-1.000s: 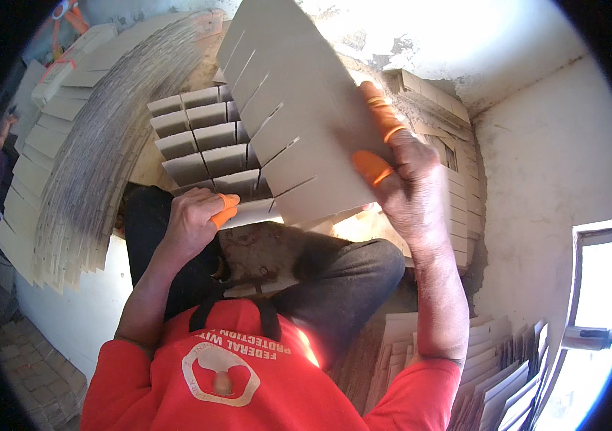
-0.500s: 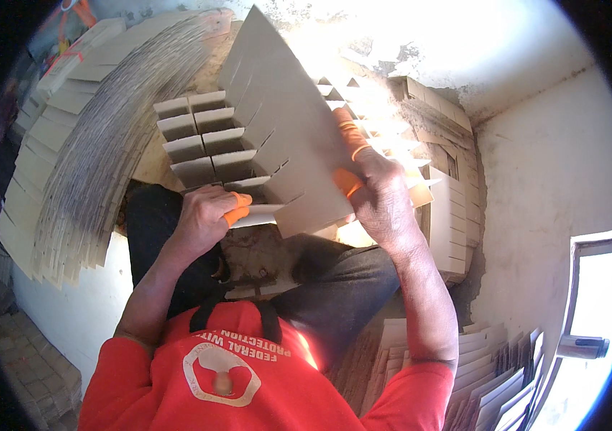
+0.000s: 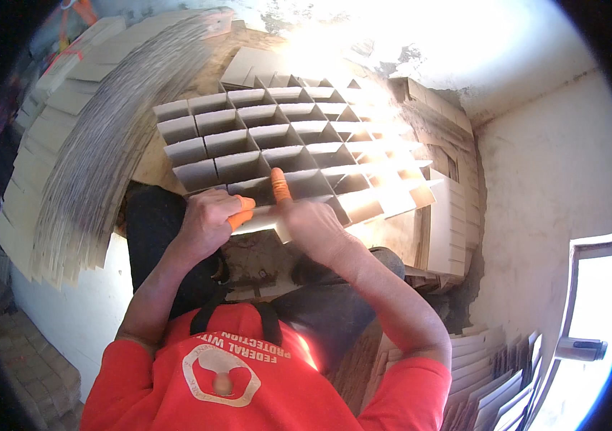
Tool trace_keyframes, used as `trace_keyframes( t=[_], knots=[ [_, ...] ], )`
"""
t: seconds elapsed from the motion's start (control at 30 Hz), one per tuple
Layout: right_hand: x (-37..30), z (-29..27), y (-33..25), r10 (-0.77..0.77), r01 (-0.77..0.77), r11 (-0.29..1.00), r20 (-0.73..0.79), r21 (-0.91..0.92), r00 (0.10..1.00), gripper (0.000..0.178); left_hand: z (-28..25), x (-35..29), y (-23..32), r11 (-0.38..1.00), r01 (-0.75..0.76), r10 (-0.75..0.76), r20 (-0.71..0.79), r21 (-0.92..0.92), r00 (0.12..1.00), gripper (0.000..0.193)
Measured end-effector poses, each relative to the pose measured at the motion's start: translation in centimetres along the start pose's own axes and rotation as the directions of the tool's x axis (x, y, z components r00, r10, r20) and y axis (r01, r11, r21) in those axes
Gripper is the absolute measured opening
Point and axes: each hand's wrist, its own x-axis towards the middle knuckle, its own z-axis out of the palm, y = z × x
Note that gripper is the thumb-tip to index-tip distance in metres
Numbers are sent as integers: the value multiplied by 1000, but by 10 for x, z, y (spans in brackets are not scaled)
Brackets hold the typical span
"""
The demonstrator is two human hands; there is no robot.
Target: The person assembles pre-cut cardboard pieces by folding along scored lines and interlocking tabs to form box-like structures. They handle each piece individually, aligning edges and snapping parts together, then place the assembled units into a growing stack.
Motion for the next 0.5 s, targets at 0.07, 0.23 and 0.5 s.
trace_keyframes(
  t=[0.07,0.23,0.5],
  knots=[
    [-3,-28,-13,-53,50,997,49,56,997,71,-2,-4,-3,999,33,-33,0,5,999,17],
    [-54,-35,61,343,-184,929,-558,321,756,60,-2,-3,1,999,46,-46,1,-11,999,19],
    [-224,29,235,861,-946,310,-394,-95,322,87,-3,6,14,993,115,-115,71,7,991,20]
  ],
)
